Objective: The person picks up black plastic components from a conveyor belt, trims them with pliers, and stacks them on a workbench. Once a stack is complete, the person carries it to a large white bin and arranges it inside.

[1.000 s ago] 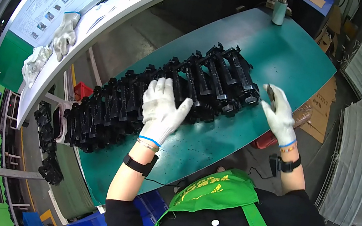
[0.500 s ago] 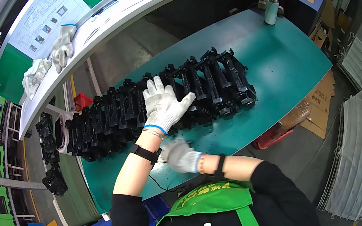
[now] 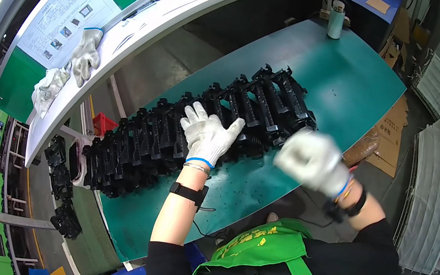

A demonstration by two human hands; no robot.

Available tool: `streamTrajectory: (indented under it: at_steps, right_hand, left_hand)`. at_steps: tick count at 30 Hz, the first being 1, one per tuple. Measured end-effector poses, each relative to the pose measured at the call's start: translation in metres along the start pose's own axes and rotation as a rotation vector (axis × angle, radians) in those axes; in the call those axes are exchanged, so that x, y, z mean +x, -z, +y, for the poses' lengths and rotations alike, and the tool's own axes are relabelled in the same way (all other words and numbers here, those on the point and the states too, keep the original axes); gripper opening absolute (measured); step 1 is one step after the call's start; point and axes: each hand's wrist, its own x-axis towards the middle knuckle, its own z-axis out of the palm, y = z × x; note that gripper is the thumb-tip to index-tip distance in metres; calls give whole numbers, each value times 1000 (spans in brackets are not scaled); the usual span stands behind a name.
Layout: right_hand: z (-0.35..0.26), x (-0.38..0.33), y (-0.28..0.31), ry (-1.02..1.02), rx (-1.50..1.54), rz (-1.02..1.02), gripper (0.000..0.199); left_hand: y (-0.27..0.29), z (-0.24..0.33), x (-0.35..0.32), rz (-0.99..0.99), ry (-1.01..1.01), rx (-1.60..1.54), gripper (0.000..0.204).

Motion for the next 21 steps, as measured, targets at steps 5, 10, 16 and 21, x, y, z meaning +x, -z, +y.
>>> streamTrajectory:
  at_steps: [5,10,16,21]
  right_hand:
    - [65,98,56,-460,-512,9,63]
    - [104,139,28,-678,-445,-291,105]
    - [121,137,-3,-695,-324,-214,112]
    - [123,132,-17,-622,-263,-174,103]
  left_hand:
    - [15,13,-2,-48,19,-1,82]
    - [25,32,-3,-42,21,-13,82]
    - [32,23,-7,-119,60,-3,85]
    - [29,4,-9,-141,74,-72,90]
